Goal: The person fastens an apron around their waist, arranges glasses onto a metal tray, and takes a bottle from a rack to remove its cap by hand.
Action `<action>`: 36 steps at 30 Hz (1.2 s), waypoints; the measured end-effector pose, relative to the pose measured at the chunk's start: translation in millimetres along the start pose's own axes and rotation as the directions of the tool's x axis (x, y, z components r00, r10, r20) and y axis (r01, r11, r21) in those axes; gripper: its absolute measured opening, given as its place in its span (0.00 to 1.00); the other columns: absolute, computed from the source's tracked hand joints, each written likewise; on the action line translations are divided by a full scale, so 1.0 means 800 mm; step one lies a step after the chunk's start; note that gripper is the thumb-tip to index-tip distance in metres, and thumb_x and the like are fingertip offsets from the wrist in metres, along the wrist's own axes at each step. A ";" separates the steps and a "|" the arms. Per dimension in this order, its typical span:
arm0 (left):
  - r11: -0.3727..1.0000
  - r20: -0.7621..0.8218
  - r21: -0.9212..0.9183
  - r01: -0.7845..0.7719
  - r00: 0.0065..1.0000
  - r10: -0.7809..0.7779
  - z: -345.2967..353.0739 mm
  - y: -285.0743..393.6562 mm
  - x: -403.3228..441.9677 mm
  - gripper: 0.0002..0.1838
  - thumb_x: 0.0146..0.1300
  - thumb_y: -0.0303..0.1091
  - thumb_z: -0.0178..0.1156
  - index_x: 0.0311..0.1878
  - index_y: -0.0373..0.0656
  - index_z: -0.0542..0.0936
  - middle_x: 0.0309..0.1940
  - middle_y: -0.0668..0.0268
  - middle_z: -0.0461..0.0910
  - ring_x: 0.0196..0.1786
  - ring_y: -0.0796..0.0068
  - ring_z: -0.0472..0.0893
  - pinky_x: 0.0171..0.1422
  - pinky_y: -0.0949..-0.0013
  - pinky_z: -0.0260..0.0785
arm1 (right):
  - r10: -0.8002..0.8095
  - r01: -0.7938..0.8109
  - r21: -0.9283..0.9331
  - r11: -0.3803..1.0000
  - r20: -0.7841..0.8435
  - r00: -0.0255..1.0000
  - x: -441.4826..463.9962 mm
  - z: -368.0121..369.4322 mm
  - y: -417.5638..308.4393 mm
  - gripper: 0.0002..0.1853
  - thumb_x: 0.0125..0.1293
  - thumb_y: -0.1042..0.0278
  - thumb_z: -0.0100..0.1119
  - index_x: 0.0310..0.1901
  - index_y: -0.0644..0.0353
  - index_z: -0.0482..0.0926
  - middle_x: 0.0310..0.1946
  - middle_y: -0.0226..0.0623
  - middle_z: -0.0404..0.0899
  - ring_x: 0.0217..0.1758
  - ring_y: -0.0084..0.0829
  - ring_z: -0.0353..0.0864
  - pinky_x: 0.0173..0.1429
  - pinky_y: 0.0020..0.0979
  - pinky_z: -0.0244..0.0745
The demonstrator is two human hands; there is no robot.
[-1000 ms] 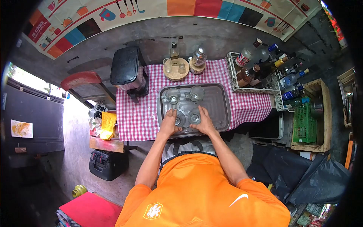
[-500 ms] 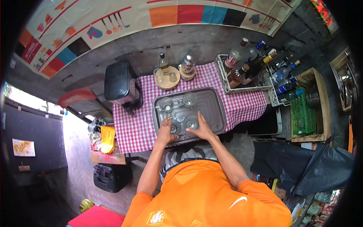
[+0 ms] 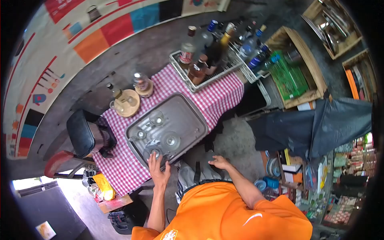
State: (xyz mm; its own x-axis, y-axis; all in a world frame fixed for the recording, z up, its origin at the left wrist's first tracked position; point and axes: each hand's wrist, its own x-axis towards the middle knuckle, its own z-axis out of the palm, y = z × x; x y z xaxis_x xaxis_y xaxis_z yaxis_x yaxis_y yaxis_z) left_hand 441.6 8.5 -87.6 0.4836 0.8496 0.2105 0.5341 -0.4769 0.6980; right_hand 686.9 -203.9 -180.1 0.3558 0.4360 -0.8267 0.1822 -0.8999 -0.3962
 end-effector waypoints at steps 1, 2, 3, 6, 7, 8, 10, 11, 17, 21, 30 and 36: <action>1.000 0.022 0.004 -0.005 1.000 0.005 0.002 0.003 -0.001 0.20 0.46 0.29 0.62 0.46 0.36 0.78 0.56 0.51 0.71 0.63 0.48 0.65 0.67 0.52 0.54 | 0.014 -0.012 0.035 0.999 -0.055 0.998 0.011 0.006 0.024 0.36 0.56 0.55 0.64 0.61 0.68 0.63 0.32 0.43 0.81 0.40 0.31 0.80 0.47 0.30 0.74; 0.999 0.121 -0.052 -0.013 0.993 0.019 0.004 0.003 -0.003 0.15 0.46 0.28 0.61 0.40 0.36 0.80 0.52 0.52 0.75 0.60 0.49 0.68 0.64 0.54 0.59 | 0.058 -0.048 0.161 0.986 -0.061 0.996 0.007 0.006 0.036 0.37 0.56 0.55 0.64 0.62 0.68 0.63 0.31 0.41 0.80 0.37 0.30 0.78 0.44 0.30 0.75; 0.994 0.211 -0.105 -0.014 0.977 0.036 0.006 0.006 -0.003 0.10 0.45 0.27 0.60 0.33 0.36 0.82 0.47 0.54 0.78 0.56 0.50 0.71 0.61 0.56 0.64 | 0.099 -0.078 0.281 0.957 -0.061 0.993 0.007 0.002 0.042 0.37 0.56 0.55 0.65 0.62 0.68 0.63 0.31 0.40 0.79 0.33 0.29 0.77 0.41 0.30 0.75; 0.988 0.242 -0.154 -0.028 0.968 0.065 0.028 0.026 -0.009 0.06 0.44 0.25 0.59 0.28 0.35 0.81 0.39 0.56 0.82 0.45 0.55 0.78 0.52 0.62 0.70 | 0.189 -0.150 0.390 0.909 -0.065 0.980 0.009 -0.009 0.055 0.36 0.57 0.55 0.64 0.63 0.63 0.62 0.42 0.43 0.78 0.40 0.32 0.79 0.40 0.33 0.76; 0.984 0.323 -0.169 0.050 0.947 0.008 0.037 0.031 -0.017 0.07 0.44 0.25 0.59 0.29 0.35 0.81 0.39 0.56 0.82 0.43 0.57 0.79 0.50 0.63 0.71 | 0.188 -0.153 0.398 0.904 -0.051 0.981 0.009 -0.010 0.063 0.36 0.57 0.55 0.64 0.63 0.63 0.62 0.42 0.43 0.78 0.40 0.32 0.79 0.40 0.33 0.76; 0.984 0.333 -0.172 0.045 0.943 0.015 0.047 0.036 -0.025 0.08 0.45 0.27 0.60 0.30 0.34 0.81 0.37 0.56 0.82 0.40 0.58 0.80 0.49 0.65 0.71 | 0.146 -0.118 0.396 0.911 -0.042 0.988 0.003 -0.016 0.066 0.36 0.57 0.54 0.63 0.64 0.62 0.62 0.45 0.43 0.78 0.43 0.33 0.78 0.41 0.34 0.76; 0.988 0.396 -0.130 0.078 0.918 -0.021 0.074 0.040 -0.050 0.09 0.45 0.28 0.59 0.31 0.35 0.82 0.37 0.56 0.82 0.41 0.58 0.80 0.49 0.65 0.71 | 0.086 -0.060 0.395 0.916 -0.047 0.995 -0.013 -0.030 0.072 0.36 0.58 0.53 0.62 0.63 0.63 0.62 0.48 0.44 0.77 0.46 0.35 0.78 0.42 0.33 0.77; 0.989 0.455 -0.096 0.117 0.888 -0.061 0.084 0.049 -0.062 0.10 0.46 0.29 0.59 0.32 0.36 0.82 0.38 0.56 0.82 0.41 0.57 0.80 0.49 0.64 0.71 | 0.082 -0.056 0.403 0.913 -0.047 0.996 -0.012 -0.032 0.087 0.36 0.58 0.53 0.62 0.63 0.63 0.62 0.48 0.44 0.77 0.46 0.35 0.78 0.42 0.33 0.77; 0.974 0.654 0.129 0.186 0.722 -0.224 0.135 0.124 -0.137 0.16 0.48 0.36 0.59 0.41 0.40 0.82 0.38 0.51 0.80 0.36 0.55 0.81 0.46 0.63 0.72 | 0.128 -0.087 0.624 0.776 -0.021 0.992 -0.043 -0.055 0.221 0.36 0.58 0.52 0.61 0.65 0.57 0.60 0.55 0.42 0.72 0.52 0.37 0.75 0.51 0.39 0.72; 0.962 0.678 0.135 0.237 0.686 -0.264 0.168 0.171 -0.176 0.17 0.51 0.36 0.59 0.44 0.41 0.80 0.33 0.48 0.80 0.37 0.52 0.81 0.46 0.62 0.72 | 0.180 -0.089 0.603 0.793 -0.093 0.979 -0.026 -0.008 0.397 0.34 0.57 0.55 0.63 0.62 0.64 0.64 0.52 0.43 0.74 0.54 0.35 0.74 0.51 0.34 0.73; 0.997 0.756 0.012 0.080 0.652 -0.062 0.225 0.265 -0.172 0.17 0.51 0.33 0.58 0.45 0.39 0.79 0.35 0.46 0.79 0.41 0.52 0.80 0.45 0.62 0.72 | 0.078 0.025 0.572 0.820 -0.156 0.985 -0.136 -0.061 0.403 0.34 0.58 0.48 0.58 0.59 0.67 0.67 0.59 0.48 0.69 0.64 0.39 0.66 0.65 0.31 0.60; 0.996 0.690 -0.005 0.094 0.721 -0.065 0.238 0.258 -0.151 0.16 0.51 0.31 0.59 0.44 0.37 0.80 0.40 0.50 0.80 0.41 0.55 0.81 0.48 0.63 0.73 | 0.041 0.112 0.574 0.811 -0.247 0.968 -0.109 -0.071 0.406 0.35 0.56 0.50 0.61 0.59 0.67 0.68 0.50 0.46 0.76 0.54 0.37 0.75 0.57 0.32 0.68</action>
State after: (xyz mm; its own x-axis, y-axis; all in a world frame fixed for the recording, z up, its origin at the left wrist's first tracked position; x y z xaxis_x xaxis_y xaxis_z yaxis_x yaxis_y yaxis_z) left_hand 625.4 -235.6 -99.3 0.7924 0.4885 -0.3653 0.5738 -0.3935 0.7183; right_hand 767.0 -533.5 -214.3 0.5785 0.3872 -0.7179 -0.3383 -0.6869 -0.6431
